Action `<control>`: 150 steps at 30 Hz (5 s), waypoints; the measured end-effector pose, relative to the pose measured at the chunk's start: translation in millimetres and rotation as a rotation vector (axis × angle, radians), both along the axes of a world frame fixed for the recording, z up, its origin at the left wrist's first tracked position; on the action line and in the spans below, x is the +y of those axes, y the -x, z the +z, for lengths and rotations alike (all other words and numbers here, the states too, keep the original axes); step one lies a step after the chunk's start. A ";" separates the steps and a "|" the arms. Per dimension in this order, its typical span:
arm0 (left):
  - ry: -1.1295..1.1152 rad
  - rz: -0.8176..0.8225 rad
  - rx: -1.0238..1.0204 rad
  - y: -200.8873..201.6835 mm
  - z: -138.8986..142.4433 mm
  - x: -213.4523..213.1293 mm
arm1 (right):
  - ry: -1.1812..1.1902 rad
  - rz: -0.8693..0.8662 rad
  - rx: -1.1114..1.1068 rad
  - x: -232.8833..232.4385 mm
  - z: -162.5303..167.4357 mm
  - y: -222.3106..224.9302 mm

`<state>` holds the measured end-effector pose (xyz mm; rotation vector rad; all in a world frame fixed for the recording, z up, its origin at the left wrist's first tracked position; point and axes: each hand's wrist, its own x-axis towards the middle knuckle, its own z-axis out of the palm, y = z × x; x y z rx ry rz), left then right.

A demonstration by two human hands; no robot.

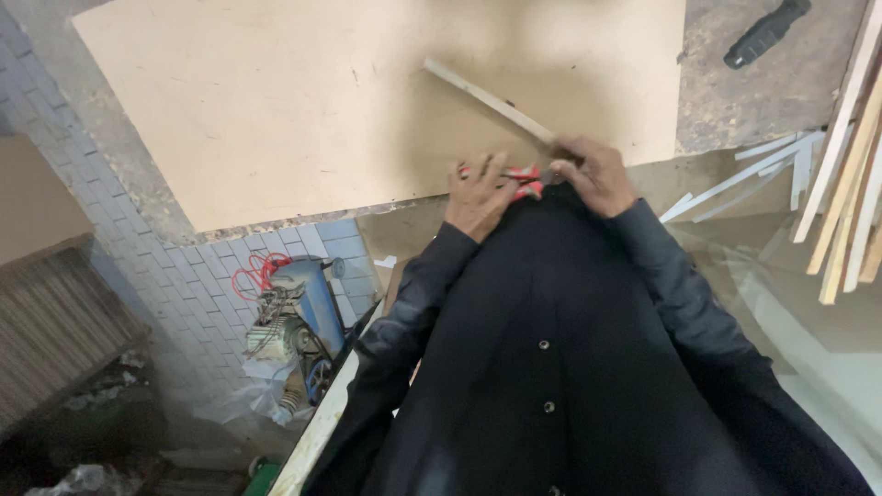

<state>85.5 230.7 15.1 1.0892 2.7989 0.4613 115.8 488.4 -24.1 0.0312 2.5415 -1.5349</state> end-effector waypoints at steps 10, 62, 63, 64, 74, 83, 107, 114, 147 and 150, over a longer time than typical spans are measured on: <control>0.026 -0.154 0.075 6.2 -11.1 10.0 | 0.544 -0.432 -0.480 35.9 -17.9 -73.6; 0.168 -0.062 0.075 74.6 -18.2 -33.1 | -0.422 0.026 0.571 -17.9 -50.1 33.6; 0.149 -0.099 0.064 71.8 -17.2 -30.9 | -0.421 0.024 0.567 -18.3 -51.0 33.2; 0.126 -0.137 0.058 69.0 -16.1 -29.0 | -0.424 0.020 0.567 -18.4 -51.8 33.7; 0.192 0.045 0.041 77.1 -5.4 -36.8 | -0.627 0.118 0.485 -20.6 -44.1 37.3; 0.129 0.108 0.014 83.4 -4.7 -37.1 | -0.530 0.179 0.662 -16.4 -40.4 41.0; 0.256 -0.147 0.198 87.7 4.5 -17.3 | -0.340 0.015 0.588 -17.3 -38.7 42.8; 0.345 -0.191 0.169 93.1 10.0 -2.2 | -0.307 0.017 0.577 -22.2 -48.1 39.5; 0.251 -0.039 0.129 76.5 -4.3 -19.8 | -0.278 -0.057 0.544 -26.4 -53.0 40.9; 0.311 -0.107 0.189 81.9 -1.0 -14.3 | -0.280 -0.064 0.568 -27.1 -54.5 41.0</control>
